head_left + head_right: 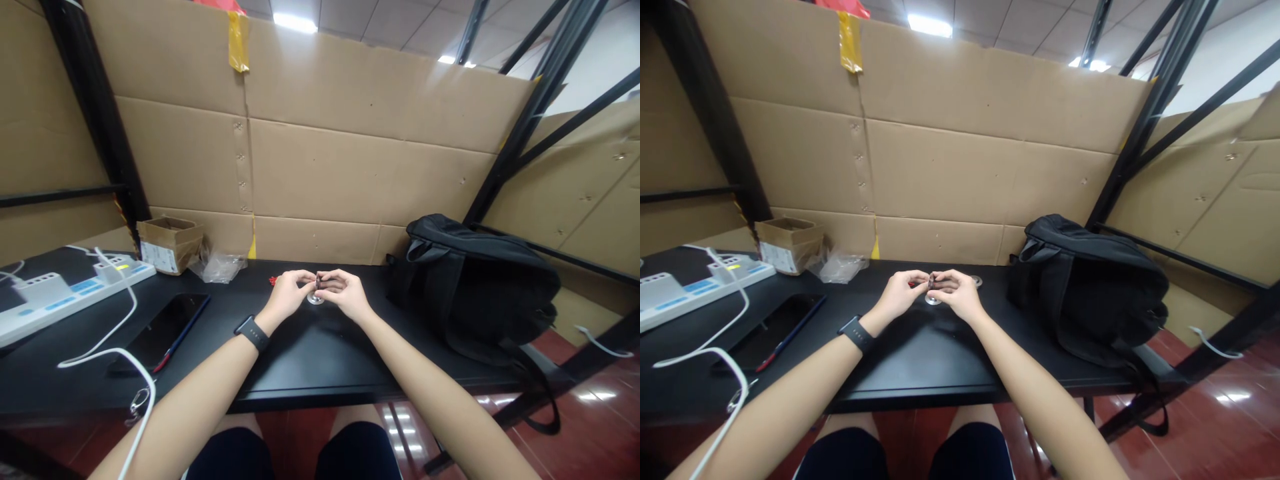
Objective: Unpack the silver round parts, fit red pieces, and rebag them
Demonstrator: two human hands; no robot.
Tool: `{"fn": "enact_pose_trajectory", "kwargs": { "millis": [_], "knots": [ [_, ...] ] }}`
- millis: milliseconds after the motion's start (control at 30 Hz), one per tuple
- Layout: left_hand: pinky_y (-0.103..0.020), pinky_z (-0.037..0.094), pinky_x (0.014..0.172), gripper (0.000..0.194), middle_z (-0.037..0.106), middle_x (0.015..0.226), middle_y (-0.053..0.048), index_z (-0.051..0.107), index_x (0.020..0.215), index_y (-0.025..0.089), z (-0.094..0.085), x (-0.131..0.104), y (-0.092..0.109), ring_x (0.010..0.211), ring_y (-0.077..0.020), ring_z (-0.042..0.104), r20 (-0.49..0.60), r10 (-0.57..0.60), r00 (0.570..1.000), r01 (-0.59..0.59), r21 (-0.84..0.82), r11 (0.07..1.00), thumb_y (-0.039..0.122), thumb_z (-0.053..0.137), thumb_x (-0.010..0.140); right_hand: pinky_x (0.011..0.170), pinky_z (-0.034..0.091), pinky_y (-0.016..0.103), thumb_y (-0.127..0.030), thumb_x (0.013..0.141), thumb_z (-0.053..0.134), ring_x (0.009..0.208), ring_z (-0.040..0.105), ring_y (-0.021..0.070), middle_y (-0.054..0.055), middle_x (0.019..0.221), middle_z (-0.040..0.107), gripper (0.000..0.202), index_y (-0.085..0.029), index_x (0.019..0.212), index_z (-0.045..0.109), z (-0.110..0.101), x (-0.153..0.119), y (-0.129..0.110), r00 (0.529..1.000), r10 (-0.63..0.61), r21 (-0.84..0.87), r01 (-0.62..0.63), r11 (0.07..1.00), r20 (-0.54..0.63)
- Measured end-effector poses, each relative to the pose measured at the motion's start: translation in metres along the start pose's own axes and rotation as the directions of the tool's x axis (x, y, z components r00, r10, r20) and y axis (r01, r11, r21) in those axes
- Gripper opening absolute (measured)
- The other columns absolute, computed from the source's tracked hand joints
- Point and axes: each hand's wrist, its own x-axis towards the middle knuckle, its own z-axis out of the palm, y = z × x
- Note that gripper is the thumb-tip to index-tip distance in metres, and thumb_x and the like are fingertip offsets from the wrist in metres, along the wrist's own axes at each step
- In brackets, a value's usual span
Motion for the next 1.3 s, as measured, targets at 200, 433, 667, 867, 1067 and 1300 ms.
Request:
{"fn": "enact_pose_trajectory", "kwargs": {
  "millis": [200, 433, 667, 867, 1067, 1300],
  "knots": [
    [-0.036, 0.048, 0.093, 0.010, 0.073, 0.102, -0.005, 0.075, 0.085, 0.024, 0.002, 0.000, -0.004, 0.099, -0.0232, 0.066, -0.074, 0.085, 0.994, -0.074, 0.133, 0.988, 0.030, 0.068, 0.084, 0.087, 0.063, 0.043, -0.035, 0.058, 0.090, 0.094, 0.075, 0.0267, 0.012, 0.120, 0.071, 0.043, -0.019, 0.088, 0.065, 0.000, 0.001, 0.001, 1.000, -0.012, -0.006, 0.012, 1.000, -0.003],
    [-0.046, 0.041, 0.101, 0.012, 0.065, 0.108, -0.005, 0.076, 0.082, 0.026, 0.006, 0.000, -0.010, 0.108, -0.0258, 0.056, -0.100, 0.041, 0.994, -0.015, 0.249, 0.968, 0.030, 0.065, 0.086, 0.092, 0.060, 0.043, -0.034, 0.058, 0.090, 0.101, 0.073, 0.0270, 0.012, 0.124, 0.069, 0.048, -0.020, 0.096, 0.064, 0.000, 0.000, 0.000, 0.999, -0.054, -0.050, 0.054, 0.997, 0.000],
    [-0.041, 0.044, 0.098, 0.012, 0.066, 0.103, -0.005, 0.077, 0.083, 0.025, 0.006, 0.003, -0.016, 0.103, -0.0235, 0.059, -0.082, 0.031, 0.996, -0.015, 0.188, 0.982, 0.033, 0.067, 0.084, 0.090, 0.062, 0.043, -0.041, 0.059, 0.089, 0.096, 0.074, 0.0275, 0.012, 0.122, 0.070, 0.042, -0.018, 0.088, 0.069, -0.001, 0.000, 0.001, 0.999, -0.039, -0.085, 0.040, 0.996, 0.009],
    [-0.044, 0.042, 0.100, 0.013, 0.065, 0.103, -0.005, 0.077, 0.086, 0.026, 0.004, 0.003, -0.013, 0.102, -0.0246, 0.057, -0.120, 0.030, 0.992, -0.004, 0.215, 0.977, 0.034, 0.067, 0.086, 0.092, 0.060, 0.041, -0.044, 0.074, 0.079, 0.098, 0.073, 0.0256, 0.010, 0.118, 0.070, 0.032, -0.019, 0.094, 0.072, 0.000, -0.001, -0.001, 0.997, -0.061, -0.066, 0.064, 0.996, 0.040],
    [-0.040, 0.044, 0.097, 0.016, 0.065, 0.101, -0.006, 0.078, 0.087, 0.025, 0.005, 0.004, -0.016, 0.100, -0.0235, 0.059, -0.054, 0.038, 0.998, -0.027, 0.188, 0.982, 0.036, 0.067, 0.086, 0.080, 0.060, 0.034, -0.041, 0.088, 0.067, 0.091, 0.069, 0.0213, 0.008, 0.104, 0.067, 0.020, -0.021, 0.089, 0.069, -0.003, 0.000, -0.003, 0.979, -0.191, -0.293, 0.201, 0.935, 0.064],
    [-0.042, 0.042, 0.096, 0.024, 0.066, 0.107, -0.005, 0.075, 0.100, 0.028, -0.004, 0.005, -0.013, 0.104, -0.0237, 0.057, -0.126, 0.026, 0.992, 0.006, 0.247, 0.969, 0.033, 0.052, 0.095, 0.089, 0.051, 0.037, -0.024, 0.093, 0.057, 0.099, 0.058, 0.0215, 0.009, 0.109, 0.058, 0.007, -0.020, 0.090, 0.063, -0.013, 0.002, -0.005, 0.919, -0.247, -0.669, 0.393, 0.631, 0.308]
  ]
}}
